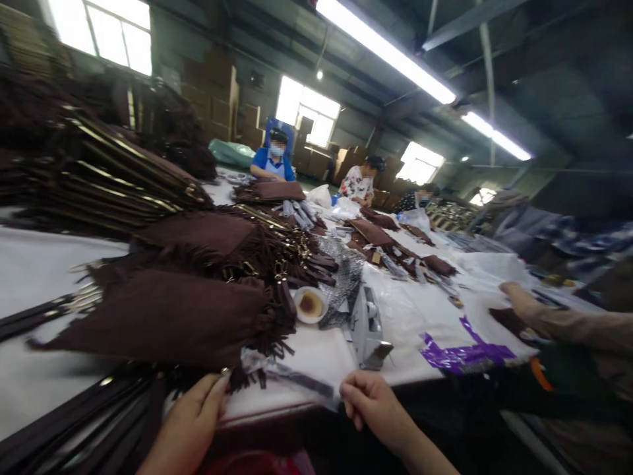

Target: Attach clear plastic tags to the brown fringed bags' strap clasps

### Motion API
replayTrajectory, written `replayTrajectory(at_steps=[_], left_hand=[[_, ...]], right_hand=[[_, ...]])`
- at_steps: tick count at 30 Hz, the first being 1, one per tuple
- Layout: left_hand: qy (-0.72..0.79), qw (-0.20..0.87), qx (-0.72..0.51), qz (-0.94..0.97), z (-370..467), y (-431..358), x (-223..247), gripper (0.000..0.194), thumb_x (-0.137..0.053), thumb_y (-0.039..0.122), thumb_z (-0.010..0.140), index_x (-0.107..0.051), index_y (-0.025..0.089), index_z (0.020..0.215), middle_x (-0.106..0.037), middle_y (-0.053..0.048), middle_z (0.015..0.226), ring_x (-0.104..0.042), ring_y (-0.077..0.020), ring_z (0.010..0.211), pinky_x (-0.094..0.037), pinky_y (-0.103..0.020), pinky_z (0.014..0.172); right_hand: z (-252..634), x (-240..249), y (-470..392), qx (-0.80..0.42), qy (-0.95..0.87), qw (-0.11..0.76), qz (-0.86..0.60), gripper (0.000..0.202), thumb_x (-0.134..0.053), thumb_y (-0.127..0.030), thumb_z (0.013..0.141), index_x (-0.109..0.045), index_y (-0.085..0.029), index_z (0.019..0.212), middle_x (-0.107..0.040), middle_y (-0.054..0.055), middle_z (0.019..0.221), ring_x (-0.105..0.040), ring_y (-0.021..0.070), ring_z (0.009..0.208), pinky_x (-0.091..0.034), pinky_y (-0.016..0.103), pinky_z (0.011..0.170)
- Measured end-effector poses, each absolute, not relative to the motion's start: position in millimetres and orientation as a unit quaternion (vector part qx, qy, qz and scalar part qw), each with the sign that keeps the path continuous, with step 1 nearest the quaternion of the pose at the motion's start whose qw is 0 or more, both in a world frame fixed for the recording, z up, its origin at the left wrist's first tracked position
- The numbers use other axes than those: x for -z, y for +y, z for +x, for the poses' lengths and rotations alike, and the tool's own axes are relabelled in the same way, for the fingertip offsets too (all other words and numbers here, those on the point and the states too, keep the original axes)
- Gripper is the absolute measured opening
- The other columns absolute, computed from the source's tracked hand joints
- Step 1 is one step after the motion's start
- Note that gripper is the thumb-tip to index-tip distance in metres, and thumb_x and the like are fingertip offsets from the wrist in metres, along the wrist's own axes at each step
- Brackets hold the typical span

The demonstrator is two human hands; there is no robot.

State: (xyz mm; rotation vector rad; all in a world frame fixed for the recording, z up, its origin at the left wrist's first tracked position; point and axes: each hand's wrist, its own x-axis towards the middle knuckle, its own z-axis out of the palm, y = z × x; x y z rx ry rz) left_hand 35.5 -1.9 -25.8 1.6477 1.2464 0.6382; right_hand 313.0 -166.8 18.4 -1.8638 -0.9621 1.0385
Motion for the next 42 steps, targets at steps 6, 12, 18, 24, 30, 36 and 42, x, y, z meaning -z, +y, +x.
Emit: replayTrajectory(at_steps=[6,12,18,24,30,36,42], left_hand=[[0.497,0.432,-0.28,0.698,33,-16,13,0.028,-0.042,0.037,0.089,-0.054,0.023,0.068,-0.055,0.0,0.061,-0.05,-0.0191,0.06,-0.033,-0.028,0.06],[0.476,0.432,-0.275,0.715,24,-19,18,0.025,-0.038,0.03,0.091,-0.052,0.022,0.072,-0.059,-0.004,0.069,-0.053,-0.0205,0.065,-0.033,-0.029,0.062],[0.481,0.426,-0.282,0.712,23,-19,26,0.022,-0.037,0.026,0.091,-0.053,0.022,0.076,-0.06,-0.006,0.073,-0.056,-0.0212,0.068,-0.035,-0.029,0.063],[0.478,0.396,-0.276,0.734,23,-21,31,0.025,-0.03,0.025,0.094,-0.053,0.021,0.085,-0.063,-0.01,0.082,-0.061,-0.0239,0.076,-0.042,-0.034,0.069],[0.5,0.338,-0.31,0.735,21,-29,39,0.031,-0.032,0.024,0.093,-0.046,0.014,0.119,-0.065,-0.018,0.106,-0.067,-0.0268,0.088,-0.051,-0.037,0.076],[0.486,0.332,-0.321,0.742,21,-33,46,0.032,-0.031,0.025,0.095,-0.043,0.014,0.123,-0.067,-0.019,0.108,-0.067,-0.0266,0.093,-0.052,-0.037,0.08],[0.479,0.306,-0.325,0.756,19,-33,46,0.028,-0.033,0.028,0.095,-0.052,0.017,0.113,-0.069,-0.015,0.101,-0.067,-0.0254,0.089,-0.05,-0.035,0.08]], right_hand=[[214,-31,-91,-0.513,-0.475,0.377,-0.608,0.024,-0.052,-0.035,0.086,-0.059,-0.015,0.076,-0.06,-0.002,0.058,-0.044,0.0054,0.041,-0.031,0.017,0.042],[165,-19,-39,-0.446,-0.522,0.338,-0.644,0.021,-0.054,-0.022,0.077,-0.063,-0.015,0.06,-0.059,-0.003,0.052,-0.048,0.007,0.046,-0.037,0.017,0.048],[163,-1,-30,-0.39,-0.505,0.296,-0.711,0.021,-0.056,-0.026,0.074,-0.065,-0.016,0.058,-0.057,-0.003,0.047,-0.048,0.0091,0.044,-0.036,0.018,0.044],[155,-1,-25,-0.391,-0.46,0.258,-0.754,0.024,-0.057,-0.031,0.074,-0.062,-0.017,0.057,-0.052,-0.004,0.042,-0.045,0.0094,0.037,-0.032,0.02,0.04],[147,-3,-28,-0.291,-0.494,0.259,-0.777,0.025,-0.056,-0.029,0.075,-0.062,-0.018,0.053,-0.059,-0.001,0.051,-0.054,0.0126,0.053,-0.035,0.022,0.051],[146,-1,-32,-0.298,-0.489,0.296,-0.764,0.028,-0.055,-0.031,0.078,-0.061,-0.018,0.054,-0.059,-0.001,0.052,-0.054,0.0134,0.054,-0.036,0.023,0.053],[150,-6,-38,-0.342,-0.483,0.323,-0.738,0.029,-0.055,-0.03,0.08,-0.062,-0.018,0.055,-0.059,-0.001,0.05,-0.055,0.0134,0.051,-0.04,0.023,0.053]])
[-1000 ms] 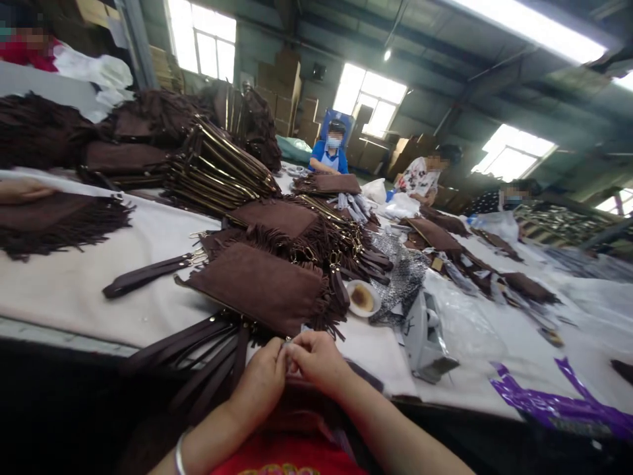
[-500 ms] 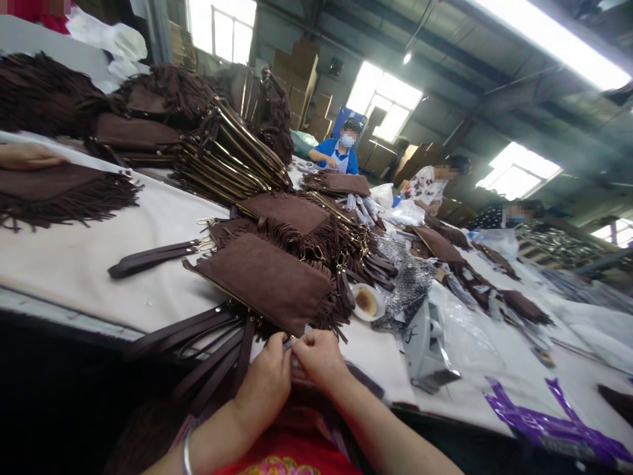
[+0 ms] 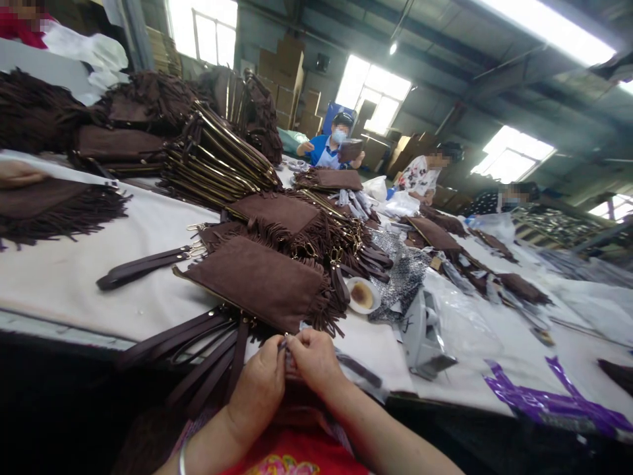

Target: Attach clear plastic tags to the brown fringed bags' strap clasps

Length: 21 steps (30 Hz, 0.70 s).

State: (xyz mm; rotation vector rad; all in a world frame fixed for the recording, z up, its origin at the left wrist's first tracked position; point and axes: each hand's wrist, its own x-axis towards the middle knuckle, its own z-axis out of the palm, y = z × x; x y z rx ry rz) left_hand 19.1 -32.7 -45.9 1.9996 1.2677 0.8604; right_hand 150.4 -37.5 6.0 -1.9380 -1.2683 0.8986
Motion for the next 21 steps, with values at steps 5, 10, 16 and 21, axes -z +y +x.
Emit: replayTrajectory(at_steps=[5,10,16,21], left_hand=[[0.499,0.332,-0.316,0.735,17,-26,33,0.024,-0.04,0.029,0.092,-0.059,0.018,0.101,-0.069,-0.012,0.092,-0.065,-0.0263,0.085,-0.048,-0.037,0.079],[0.526,0.465,-0.301,0.646,20,-20,26,0.018,-0.052,0.033,0.084,-0.062,0.019,0.085,-0.069,-0.007,0.077,-0.065,-0.0233,0.074,-0.048,-0.034,0.07],[0.502,0.698,-0.3,0.413,26,-21,18,0.033,-0.069,0.046,0.068,-0.058,0.016,0.075,-0.057,0.001,0.059,-0.04,-0.0071,0.042,-0.026,-0.018,0.039],[0.459,0.788,-0.247,0.328,19,-18,14,0.039,-0.079,0.042,0.057,-0.056,0.012,0.069,-0.05,0.003,0.059,-0.027,-0.0009,0.042,-0.019,-0.014,0.037]], right_hand=[[152,-14,-49,-0.433,-0.452,0.37,-0.686,0.017,-0.053,-0.018,0.077,-0.066,-0.017,0.067,-0.062,-0.001,0.055,-0.055,0.0118,0.048,-0.042,0.021,0.049],[149,-3,-54,-0.476,-0.367,0.401,-0.691,0.011,-0.052,-0.014,0.075,-0.06,-0.016,0.068,-0.059,-0.001,0.053,-0.052,0.0115,0.043,-0.038,0.021,0.043],[154,24,-55,-0.403,-0.414,0.403,-0.71,0.006,-0.056,-0.015,0.075,-0.061,-0.016,0.073,-0.058,-0.002,0.054,-0.053,0.0124,0.049,-0.037,0.021,0.046],[153,21,-59,-0.335,-0.46,0.389,-0.724,0.008,-0.056,-0.014,0.074,-0.063,-0.017,0.071,-0.063,0.0,0.062,-0.057,0.0142,0.059,-0.04,0.023,0.056]])
